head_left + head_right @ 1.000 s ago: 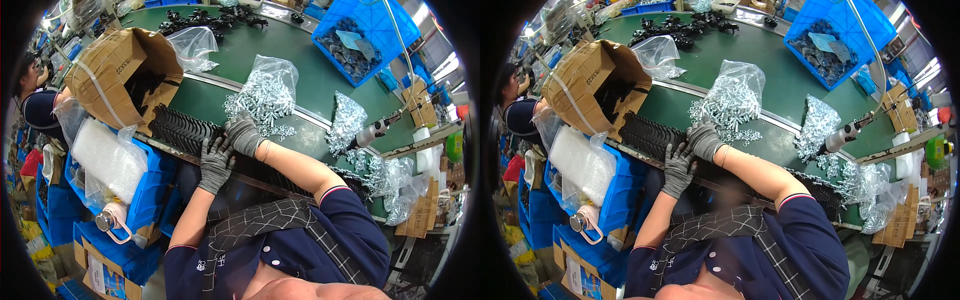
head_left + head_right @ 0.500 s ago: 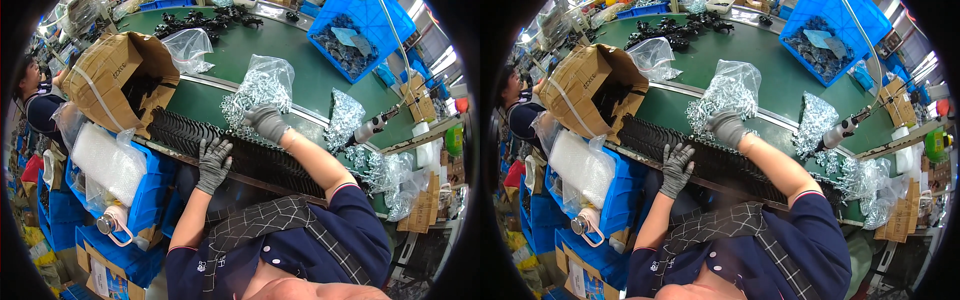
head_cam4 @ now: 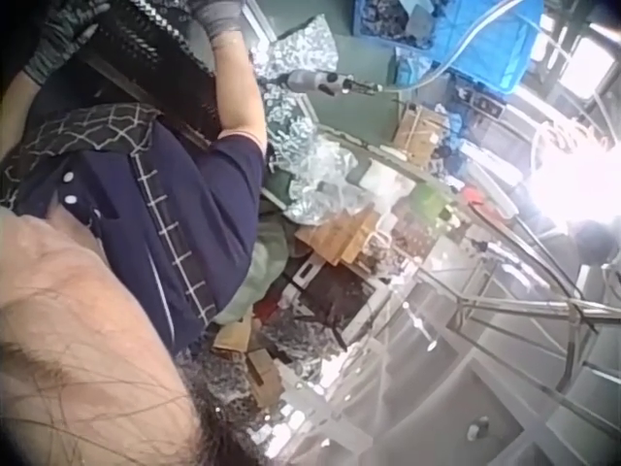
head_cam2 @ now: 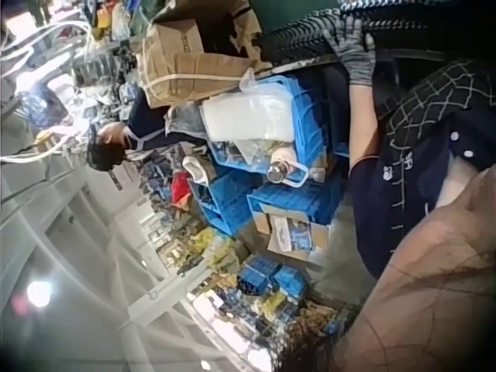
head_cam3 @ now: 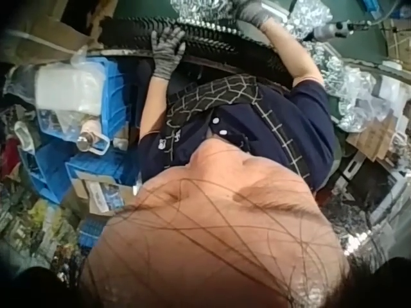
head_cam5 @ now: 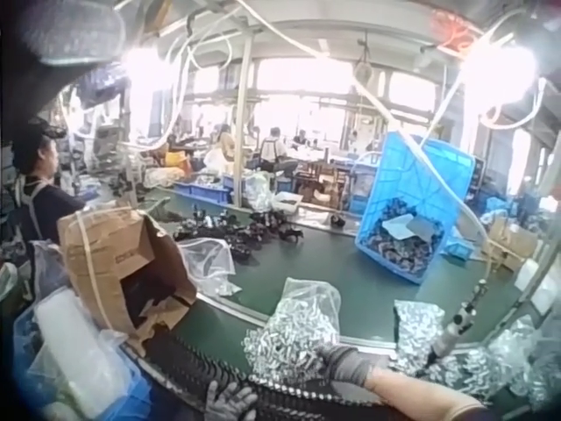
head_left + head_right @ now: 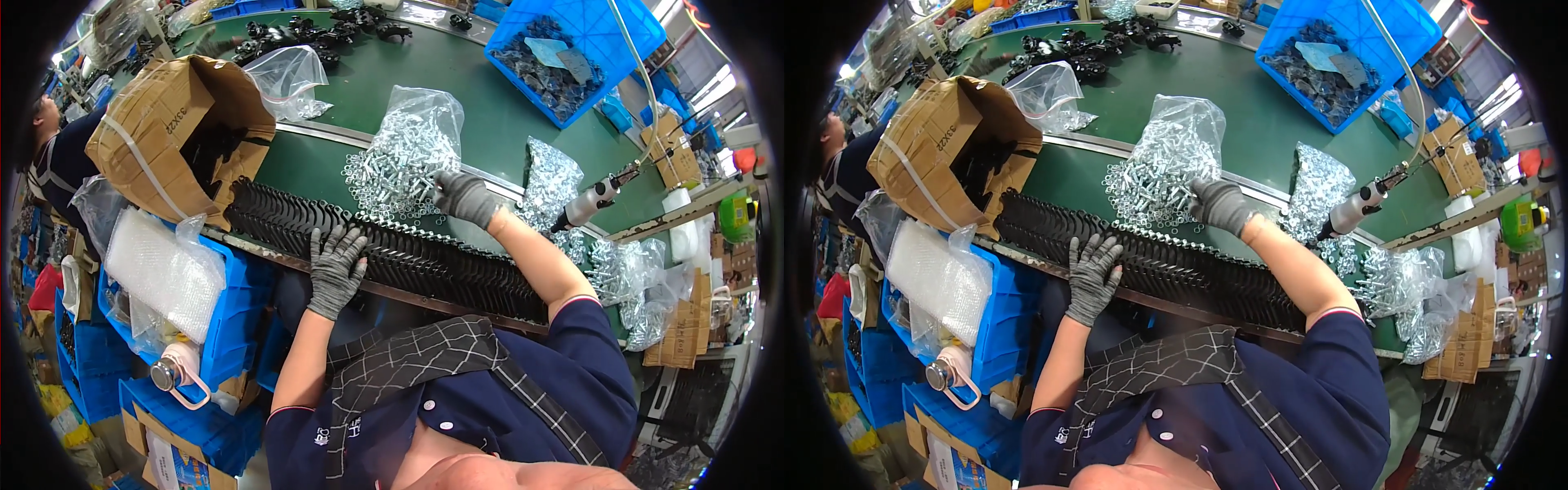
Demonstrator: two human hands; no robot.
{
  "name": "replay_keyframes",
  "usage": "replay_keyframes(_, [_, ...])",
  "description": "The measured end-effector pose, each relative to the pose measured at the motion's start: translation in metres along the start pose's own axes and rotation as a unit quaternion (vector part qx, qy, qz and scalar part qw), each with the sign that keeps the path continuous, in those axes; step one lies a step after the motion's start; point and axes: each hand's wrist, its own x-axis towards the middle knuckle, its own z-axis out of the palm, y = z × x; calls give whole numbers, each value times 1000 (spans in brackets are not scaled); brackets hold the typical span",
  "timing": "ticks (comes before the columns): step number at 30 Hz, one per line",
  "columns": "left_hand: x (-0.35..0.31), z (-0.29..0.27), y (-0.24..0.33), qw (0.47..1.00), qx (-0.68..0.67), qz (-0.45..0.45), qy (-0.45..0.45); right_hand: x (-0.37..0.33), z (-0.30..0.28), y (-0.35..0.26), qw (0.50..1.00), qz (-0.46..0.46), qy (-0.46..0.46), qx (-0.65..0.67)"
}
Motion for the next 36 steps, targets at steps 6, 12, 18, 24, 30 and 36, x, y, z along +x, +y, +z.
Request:
replay_keyframes(6, [1, 2, 0, 1000, 0, 0, -2, -38, 31, 30, 969, -12, -43, 243])
replay_keyframes(12, [1, 2, 0, 1000, -2, -2, -8, -48, 4, 20, 983, -65, -56, 164])
replay_keyframes(18, [1, 1, 0, 1000, -4, -2, -5, -42, 10, 25, 976, -91, -43, 194])
replay_keyframes(24, [1, 0, 0, 1000, -2, -2, -6, -31, 9, 15, 964, -242, -21, -108])
replay_keyframes(30, [0, 3, 0, 1000, -8, -4, -8, -25, -6, -4, 962, -245, -47, -108])
replay_keyframes(36, [0, 0, 1, 1000, -19, -6, -7, -19, 11, 9, 965, -144, -177, -126])
